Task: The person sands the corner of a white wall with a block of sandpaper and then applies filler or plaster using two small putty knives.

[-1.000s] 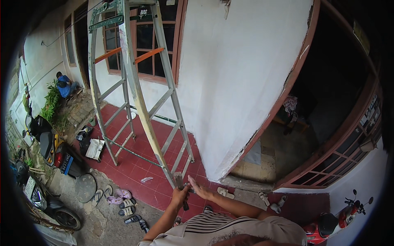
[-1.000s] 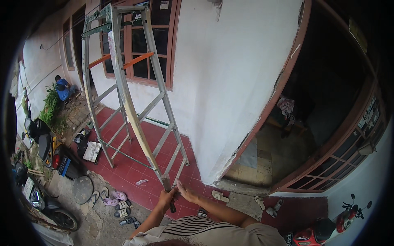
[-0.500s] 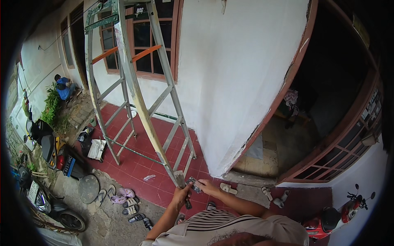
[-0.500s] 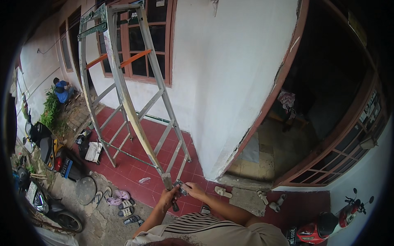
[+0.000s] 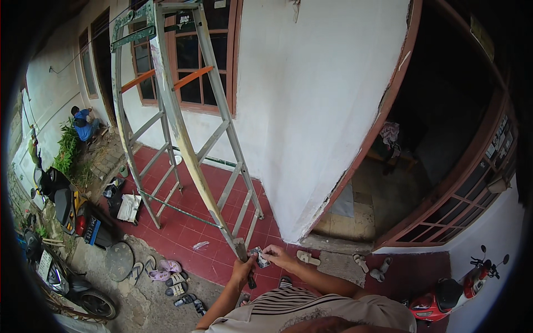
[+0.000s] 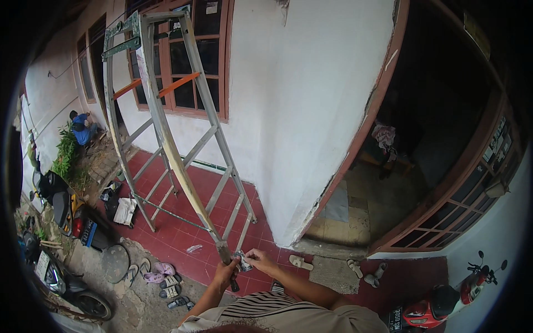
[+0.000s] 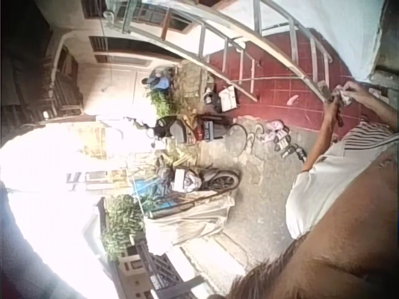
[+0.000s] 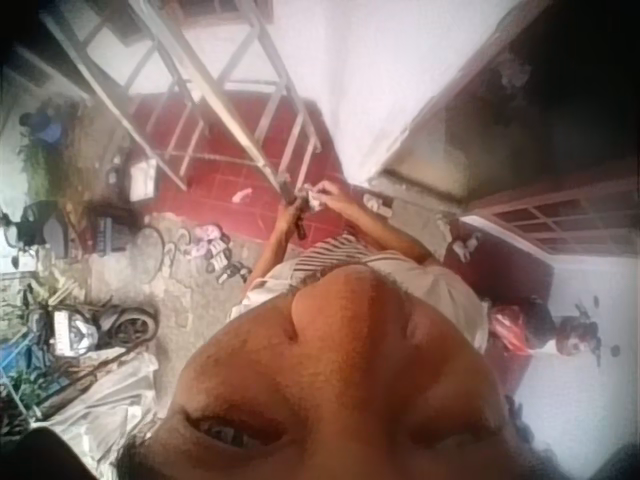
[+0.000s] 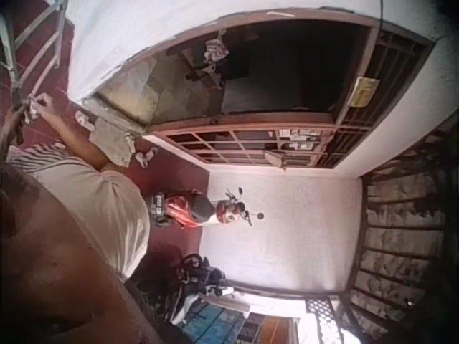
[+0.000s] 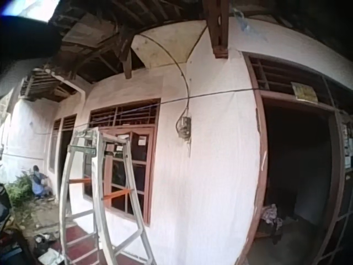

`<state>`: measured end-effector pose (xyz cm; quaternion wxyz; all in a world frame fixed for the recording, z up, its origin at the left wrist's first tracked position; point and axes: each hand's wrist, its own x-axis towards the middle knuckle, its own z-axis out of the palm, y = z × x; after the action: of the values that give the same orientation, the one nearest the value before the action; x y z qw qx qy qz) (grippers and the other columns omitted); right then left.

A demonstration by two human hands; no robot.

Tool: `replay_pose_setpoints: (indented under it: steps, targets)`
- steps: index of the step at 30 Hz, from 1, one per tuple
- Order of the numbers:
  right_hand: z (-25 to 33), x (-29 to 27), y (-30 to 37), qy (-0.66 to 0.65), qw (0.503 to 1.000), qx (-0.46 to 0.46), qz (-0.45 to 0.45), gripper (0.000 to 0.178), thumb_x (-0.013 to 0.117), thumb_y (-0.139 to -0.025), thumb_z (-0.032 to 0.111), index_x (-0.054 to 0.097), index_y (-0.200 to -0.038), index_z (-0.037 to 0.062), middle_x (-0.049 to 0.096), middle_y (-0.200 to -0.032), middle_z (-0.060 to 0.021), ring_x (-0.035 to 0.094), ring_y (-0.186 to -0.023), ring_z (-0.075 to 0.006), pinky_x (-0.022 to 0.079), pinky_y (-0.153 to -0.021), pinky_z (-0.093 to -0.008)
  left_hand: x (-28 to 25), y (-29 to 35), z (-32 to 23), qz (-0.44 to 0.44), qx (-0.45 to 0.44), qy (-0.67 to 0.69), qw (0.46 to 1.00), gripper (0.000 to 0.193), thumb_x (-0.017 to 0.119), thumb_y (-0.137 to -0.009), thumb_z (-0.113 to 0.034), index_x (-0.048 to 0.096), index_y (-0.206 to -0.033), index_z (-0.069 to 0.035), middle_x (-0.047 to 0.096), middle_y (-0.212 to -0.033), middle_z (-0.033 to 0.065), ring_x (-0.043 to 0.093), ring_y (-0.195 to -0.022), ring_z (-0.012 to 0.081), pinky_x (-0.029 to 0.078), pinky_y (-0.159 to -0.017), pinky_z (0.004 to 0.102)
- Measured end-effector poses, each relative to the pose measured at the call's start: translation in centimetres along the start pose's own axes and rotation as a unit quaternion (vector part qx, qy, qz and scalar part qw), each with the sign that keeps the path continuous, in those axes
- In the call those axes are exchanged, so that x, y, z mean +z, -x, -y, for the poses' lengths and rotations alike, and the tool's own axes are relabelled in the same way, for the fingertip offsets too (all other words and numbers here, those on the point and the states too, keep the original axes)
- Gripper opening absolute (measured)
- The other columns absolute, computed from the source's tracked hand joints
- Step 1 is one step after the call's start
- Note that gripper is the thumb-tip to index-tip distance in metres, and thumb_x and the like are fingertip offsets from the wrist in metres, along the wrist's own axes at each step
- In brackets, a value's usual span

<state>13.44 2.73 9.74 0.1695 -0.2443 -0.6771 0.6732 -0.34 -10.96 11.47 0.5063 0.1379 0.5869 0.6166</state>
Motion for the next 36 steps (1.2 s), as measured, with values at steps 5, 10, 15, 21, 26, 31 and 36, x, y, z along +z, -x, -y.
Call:
replay_pose_setpoints:
  steps: [5,10,15,21,26,31,36]
  targets:
    - [0.4,-0.2,0.5,0.002,0.999,0.034,-0.008,0.014,0.068,-0.094,0.015,0.064,-0.103,0.0046,0.062,-0.086,0.0022,0.057,-0.074,-0.0054,0.047,-0.064,-0.0225,0.0,-0.1,0.3,0.006,-0.017,-0.029,0.999,0.027,0.069,-0.093,-0.032,0.064,-0.097,-0.006,0.057,-0.056,0.003,0.048,-0.041,0.0093,0.031,-0.038,0.0251]
    - [-0.7,-0.3,0.8,-0.008,0.998,0.045,-0.052,0.017,0.068,-0.093,0.013,0.063,-0.103,0.0012,0.066,-0.087,-0.0026,0.062,-0.078,-0.0082,0.051,-0.067,-0.0248,-0.1,0.0,0.9,0.008,-0.023,0.004,1.0,0.025,0.067,-0.095,-0.029,0.065,-0.1,-0.005,0.059,-0.058,0.0043,0.049,-0.041,0.0094,0.032,-0.039,0.0246]
    - [-1.0,-0.2,1.1,0.025,0.997,0.042,-0.067,0.023,0.072,-0.091,0.018,0.061,-0.103,0.0011,0.065,-0.086,-0.003,0.06,-0.076,-0.0081,0.05,-0.064,-0.0252,0.1,0.1,1.1,0.009,-0.019,0.001,1.0,0.021,0.069,-0.093,-0.027,0.065,-0.092,-0.006,0.059,-0.064,0.0027,0.047,-0.044,0.0093,0.031,-0.039,0.0251]
    - [-1.7,-0.4,1.1,0.131,0.987,0.042,-0.083,0.033,0.077,-0.087,0.027,0.062,-0.094,-0.001,0.065,-0.078,-0.0045,0.058,-0.067,-0.0094,0.049,-0.058,-0.0273,0.6,0.3,1.3,0.014,-0.008,-0.019,1.0,0.019,0.067,-0.094,-0.026,0.067,-0.092,-0.007,0.056,-0.063,-0.0011,0.044,-0.045,0.0073,0.029,-0.04,0.0242]
    - [-1.7,-0.4,1.3,0.215,0.973,0.046,-0.076,0.031,0.076,-0.088,0.028,0.06,-0.09,0.0013,0.061,-0.074,-0.0009,0.054,-0.065,-0.0073,0.046,-0.056,-0.0267,0.2,0.1,2.0,0.043,-0.001,0.014,0.999,0.017,0.069,-0.092,-0.024,0.067,-0.091,-0.007,0.056,-0.06,-0.0003,0.048,-0.044,0.0084,0.033,-0.04,0.0242]
    - [-3.6,-1.3,0.5,0.175,0.976,0.036,-0.122,0.033,0.076,-0.088,0.029,0.06,-0.092,0.0014,0.064,-0.077,-0.0032,0.056,-0.067,-0.0081,0.048,-0.059,-0.0269,0.8,-0.1,1.6,0.038,-0.003,0.001,0.999,0.018,0.07,-0.092,-0.025,0.067,-0.092,-0.007,0.056,-0.06,-0.0003,0.049,-0.045,0.0083,0.032,-0.04,0.0242]
    - [-1.8,-0.4,1.5,0.207,0.974,-0.001,-0.092,0.036,0.076,-0.088,0.03,0.056,-0.1,0.002,0.062,-0.075,-0.003,0.055,-0.068,-0.0083,0.046,-0.058,-0.0276,0.9,-0.2,1.7,0.034,0.007,-0.004,0.999,0.018,0.07,-0.092,-0.025,0.067,-0.092,-0.007,0.056,-0.06,-0.0004,0.048,-0.044,0.0083,0.032,-0.04,0.0243]
